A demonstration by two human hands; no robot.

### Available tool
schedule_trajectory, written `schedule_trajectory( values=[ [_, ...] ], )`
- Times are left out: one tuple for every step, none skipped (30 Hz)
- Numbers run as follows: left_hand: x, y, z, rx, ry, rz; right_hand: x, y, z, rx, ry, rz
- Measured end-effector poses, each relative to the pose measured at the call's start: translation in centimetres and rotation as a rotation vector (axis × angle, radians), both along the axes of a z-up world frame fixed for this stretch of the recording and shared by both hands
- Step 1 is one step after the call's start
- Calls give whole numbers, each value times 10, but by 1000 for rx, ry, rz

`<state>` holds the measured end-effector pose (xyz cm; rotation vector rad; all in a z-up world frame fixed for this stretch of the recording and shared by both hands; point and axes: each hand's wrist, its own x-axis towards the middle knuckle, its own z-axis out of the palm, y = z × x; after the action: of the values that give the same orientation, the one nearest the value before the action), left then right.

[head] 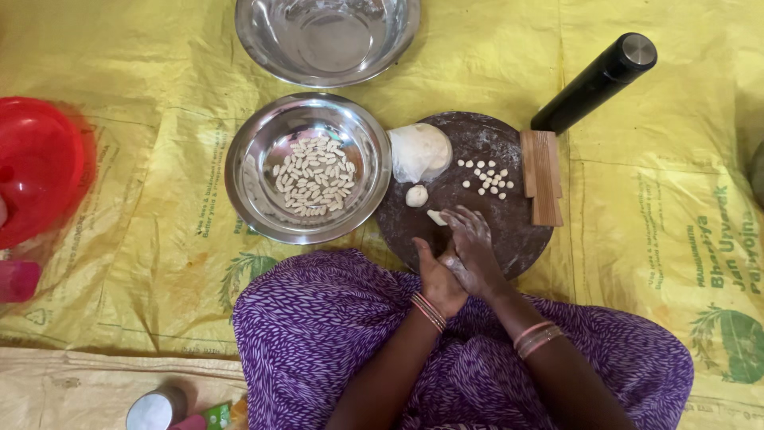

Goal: The person sits on the floor and rolls small pieces of dough into balls, then uses a wooden ridged tool to press patterns into them. The shaped pieces are placed into a metal bowl. The person repeats this process throughout the clip.

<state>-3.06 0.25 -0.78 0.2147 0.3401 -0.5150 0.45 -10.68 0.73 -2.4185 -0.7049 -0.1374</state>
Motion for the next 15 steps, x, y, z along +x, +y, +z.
schedule_trajectory(
  values=[
    [1, 3, -5, -93, -93, 54, -4, 1, 0, -50, 3, -37],
    [5, 7, -12, -185, -186, 109, -14, 5, -1, 6, 25, -8],
    [8, 8, -18, -280, -281, 162, -25, 13, -4, 59, 46, 20],
    [10, 6, -24, -391, -391, 182, -31, 25, -9, 113, 67, 47],
    [8, 2, -31, -502, -496, 203, -35, 43, -17, -182, -92, -301],
    [4, -2, -36, -612, -602, 223, -34, 67, -25, -480, -252, -646],
    [3, -6, -40, -473, -710, 225, -29, 85, -30, -775, -417, -993],
    [-1, -10, -42, -332, -815, 226, -30, 87, -31, -801, -426, -1038],
    [-6, -15, -44, -190, -914, 226, -28, 87, -31, -830, -433, -1084],
    [-8, -18, -45, -219, -744, 175, -26, 83, -29, -859, -440, -1129],
    [-8, -21, -44, -248, -574, 127, -21, 72, -23, -517, -186, -770],
    [-8, -23, -42, -275, -404, 79, -11, 53, -14, -176, 57, -402],
    [-5, -22, -39, -205, -356, 90, 1, 34, -4, 165, 285, -22],
    [0, -19, -35, -136, -307, 101, 11, 26, 2, 152, 181, -14],
    [1, -16, -31, -66, -252, 111, 18, 20, 7, 140, 83, -7]
  ],
)
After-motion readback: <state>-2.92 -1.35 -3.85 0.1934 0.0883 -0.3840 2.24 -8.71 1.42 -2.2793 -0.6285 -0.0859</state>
